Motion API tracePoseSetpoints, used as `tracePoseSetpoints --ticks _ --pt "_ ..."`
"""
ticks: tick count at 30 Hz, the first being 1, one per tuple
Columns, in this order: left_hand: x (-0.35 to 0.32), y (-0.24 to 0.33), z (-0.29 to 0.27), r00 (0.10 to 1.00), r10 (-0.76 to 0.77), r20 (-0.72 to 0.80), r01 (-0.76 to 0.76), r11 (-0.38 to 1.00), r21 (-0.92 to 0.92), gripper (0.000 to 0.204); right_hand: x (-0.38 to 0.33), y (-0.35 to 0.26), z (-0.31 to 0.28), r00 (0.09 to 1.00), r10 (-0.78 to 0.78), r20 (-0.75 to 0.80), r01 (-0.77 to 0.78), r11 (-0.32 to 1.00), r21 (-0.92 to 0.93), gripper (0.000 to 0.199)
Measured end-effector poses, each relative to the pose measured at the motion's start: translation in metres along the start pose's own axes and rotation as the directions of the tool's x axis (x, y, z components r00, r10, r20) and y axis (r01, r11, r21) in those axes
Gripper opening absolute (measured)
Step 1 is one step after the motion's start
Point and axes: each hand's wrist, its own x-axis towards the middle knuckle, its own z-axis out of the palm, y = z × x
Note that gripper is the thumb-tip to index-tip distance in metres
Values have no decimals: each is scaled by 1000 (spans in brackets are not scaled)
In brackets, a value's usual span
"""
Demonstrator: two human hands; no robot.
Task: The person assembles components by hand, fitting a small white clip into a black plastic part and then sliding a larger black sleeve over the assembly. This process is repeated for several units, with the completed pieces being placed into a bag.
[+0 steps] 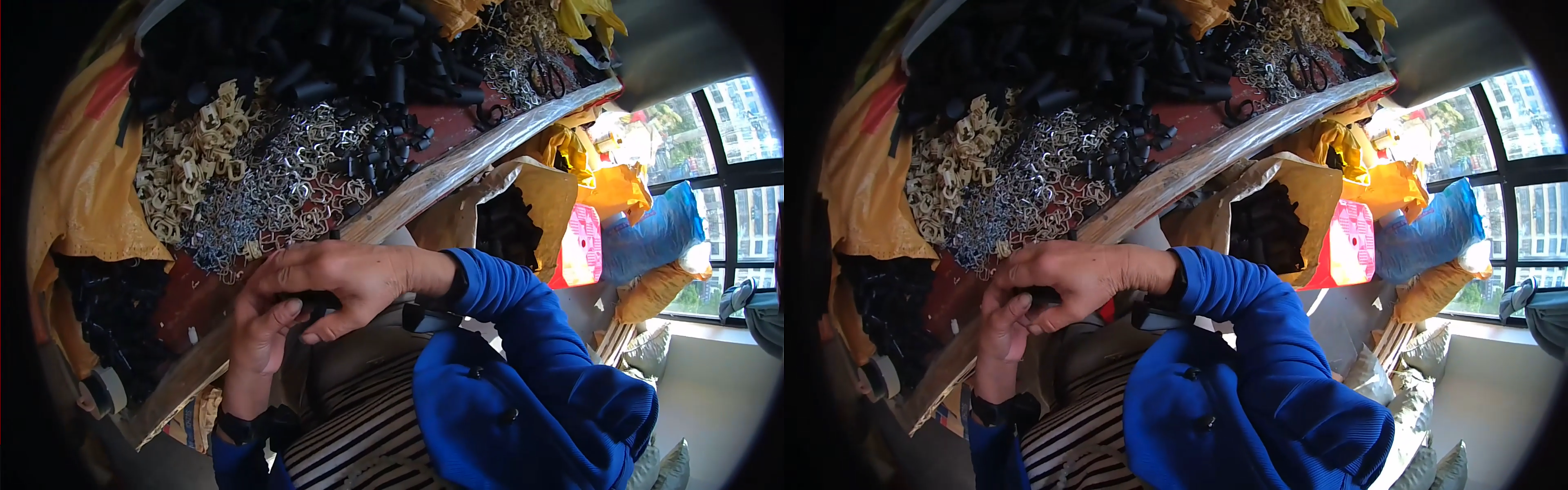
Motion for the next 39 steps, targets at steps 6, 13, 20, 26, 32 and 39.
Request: tracePoseSetpoints --ticks 6,13,20,26,32,39 --pt "-6 -6 -40 994 -37 105 52 989 -138 47 14 -5 29 979 -41 -201 -28 944 -330 52" --pt "-15 -7 -47 998 -38 50 45 989 -143 38 21 -7 39 964 -59 -261 -46 923 -381 40" --pt "-43 24 -55 996 87 -33 -82 988 130 39 -9 -14 33 900 82 -428 -288 849 -443 28" --pt "-80 70 -141 698 714 -58 -22 102 995 40 -176 -33 19 487 469 -737 -809 -76 -583 21" --pt "-70 62 -174 766 643 23 271 -355 895 36 -151 -28 31 555 289 -780 -831 164 -531 15" --pt "-68 65 -169 803 593 -65 321 -338 885 32 -29 1 55 856 250 -453 -508 568 -647 13"
